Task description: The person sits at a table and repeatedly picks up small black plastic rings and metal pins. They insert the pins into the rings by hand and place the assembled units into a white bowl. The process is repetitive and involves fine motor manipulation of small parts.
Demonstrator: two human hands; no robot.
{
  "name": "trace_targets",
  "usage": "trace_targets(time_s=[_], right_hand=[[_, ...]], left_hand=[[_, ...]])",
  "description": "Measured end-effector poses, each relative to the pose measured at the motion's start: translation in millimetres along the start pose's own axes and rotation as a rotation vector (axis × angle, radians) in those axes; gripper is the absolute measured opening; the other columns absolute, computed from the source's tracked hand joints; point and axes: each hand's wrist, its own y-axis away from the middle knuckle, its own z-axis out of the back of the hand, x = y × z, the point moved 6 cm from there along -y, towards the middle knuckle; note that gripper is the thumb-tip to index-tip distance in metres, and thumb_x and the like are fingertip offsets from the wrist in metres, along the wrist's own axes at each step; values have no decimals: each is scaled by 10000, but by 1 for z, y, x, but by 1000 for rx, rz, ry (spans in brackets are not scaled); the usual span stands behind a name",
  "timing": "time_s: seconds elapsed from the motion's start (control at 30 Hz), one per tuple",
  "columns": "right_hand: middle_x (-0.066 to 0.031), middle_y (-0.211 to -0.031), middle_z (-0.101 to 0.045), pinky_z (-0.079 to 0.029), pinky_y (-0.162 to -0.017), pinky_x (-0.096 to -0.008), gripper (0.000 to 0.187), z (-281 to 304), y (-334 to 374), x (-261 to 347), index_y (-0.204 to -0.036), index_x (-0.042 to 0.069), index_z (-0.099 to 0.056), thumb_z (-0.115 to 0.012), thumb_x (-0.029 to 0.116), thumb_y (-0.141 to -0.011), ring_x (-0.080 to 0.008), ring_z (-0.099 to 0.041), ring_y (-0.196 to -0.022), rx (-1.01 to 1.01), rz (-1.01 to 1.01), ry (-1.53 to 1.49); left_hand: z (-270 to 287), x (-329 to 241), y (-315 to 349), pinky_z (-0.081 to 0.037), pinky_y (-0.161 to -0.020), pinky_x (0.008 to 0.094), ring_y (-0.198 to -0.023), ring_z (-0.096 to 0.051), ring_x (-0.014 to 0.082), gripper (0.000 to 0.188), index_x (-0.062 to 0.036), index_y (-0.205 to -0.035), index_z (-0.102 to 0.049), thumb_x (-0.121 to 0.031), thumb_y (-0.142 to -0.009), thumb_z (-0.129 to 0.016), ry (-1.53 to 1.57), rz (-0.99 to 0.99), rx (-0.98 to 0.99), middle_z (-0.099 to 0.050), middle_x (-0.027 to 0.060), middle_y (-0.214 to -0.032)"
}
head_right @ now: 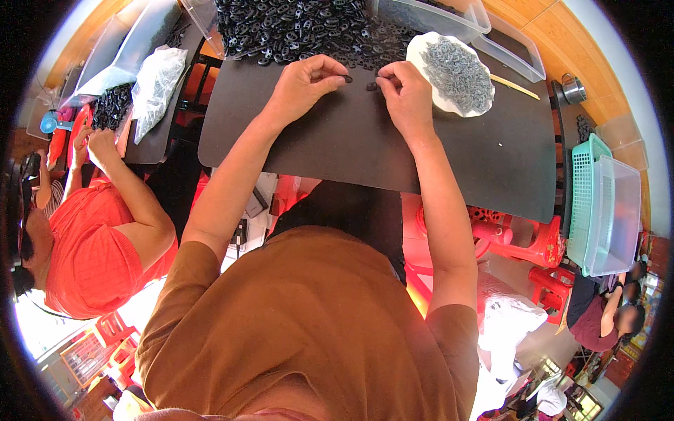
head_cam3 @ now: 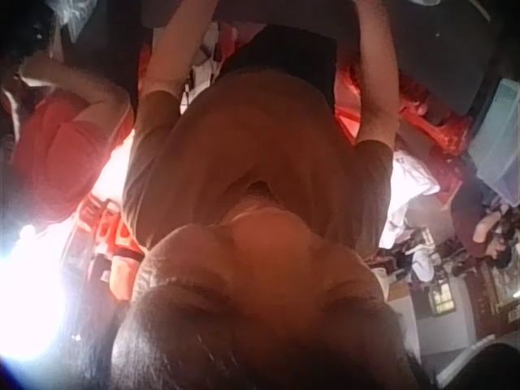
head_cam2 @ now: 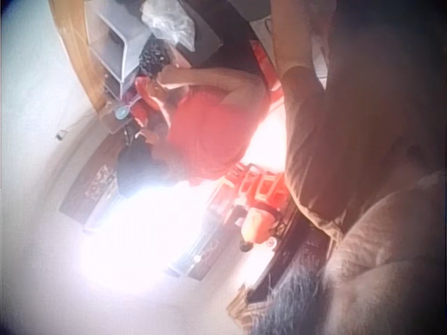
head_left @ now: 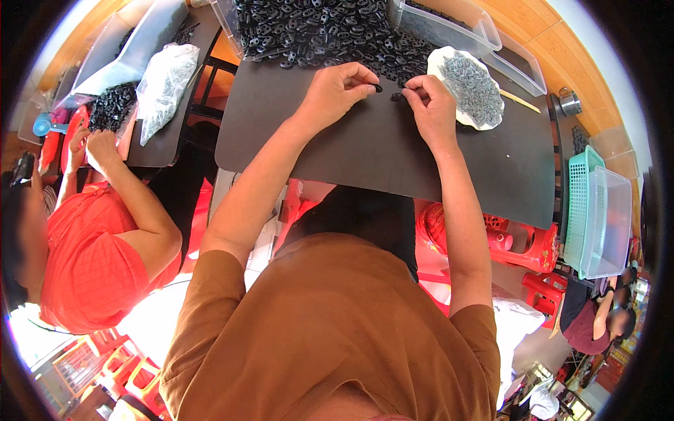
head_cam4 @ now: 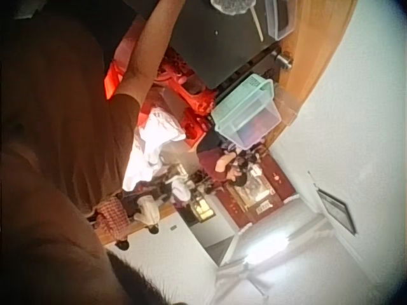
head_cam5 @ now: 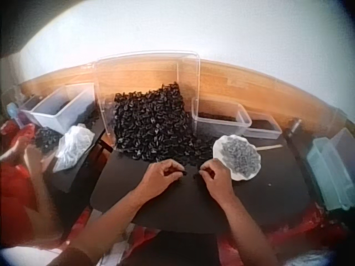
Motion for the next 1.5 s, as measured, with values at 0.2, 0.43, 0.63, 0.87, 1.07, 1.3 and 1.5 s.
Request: trace_targets(time_s=[0.2, 0.43, 0.63, 0.87, 1.07, 1.3, 1.5], right_hand=[[-37, -887, -678, -511, -652, -233, 71, -12, 4, -5, -934, 26, -635, -670, 45, -875, -101, -646, -746, 185, -220, -579], [-32, -863, -672, -523, -686, -229, 92, -23, 7, 1, -991, 23, -648, -650, 66, -910, -105, -660, -774, 249, -258, -658], [-32, -865, -677, -531, -676, -228, 97, -21, 7, -3, -987, 24, -660, -662, 66, -900, -107, -665, -765, 231, -247, -639], [-42, -845, -678, -541, -661, -231, 61, -15, 6, 3, -947, 11, -646, -657, 35, -892, -121, -676, -762, 216, -234, -543], [-35, -858, -669, -539, -666, -230, 74, -16, 8, 2, -972, 23, -617, -635, 19, -901, -118, -675, -765, 244, -223, -555], [-19, -858, -651, -522, -654, -217, 100, -16, 8, 9, -965, 36, -586, -645, 14, -888, -102, -665, -759, 248, -209, -573], [-16, -848, -646, -520, -651, -217, 109, -20, 9, 6, -957, 37, -580, -652, 9, -880, -93, -654, -746, 273, -187, -565]], left_hand=[[-6, 2, 1, -516, -778, 232, -854, -642, 79, 161, 5, -1025, -652, -28, -869, -671, 60, -32, 32, -688, 34, -941], [-20, 6, 1, -508, -804, 229, -900, -632, 88, 183, -20, -1052, -640, -38, -875, -681, 436, 40, 26, -668, 26, -990], [-23, 16, 5, -506, -793, 227, -890, -631, 103, 173, -25, -1044, -647, -39, -877, -687, 665, 219, 29, -659, 25, -982], [-12, 15, 4, -516, -791, 233, -871, -639, 105, 213, -24, -1091, -648, -67, -886, -690, 554, 132, 32, -668, 30, -969], [-14, 11, 5, -525, -794, 234, -868, -640, 100, 230, -15, -1108, -647, -80, -891, -687, 551, 167, 56, -674, 37, -972], [-16, 12, 5, -541, -790, 231, -860, -641, 96, 246, -10, -1120, -647, -81, -889, -688, 523, 159, 80, -676, 39, -974], [-16, 10, 6, -534, -781, 231, -844, -635, 89, 256, -9, -1124, -648, -80, -881, -693, 502, 152, 97, -676, 33, -953]])
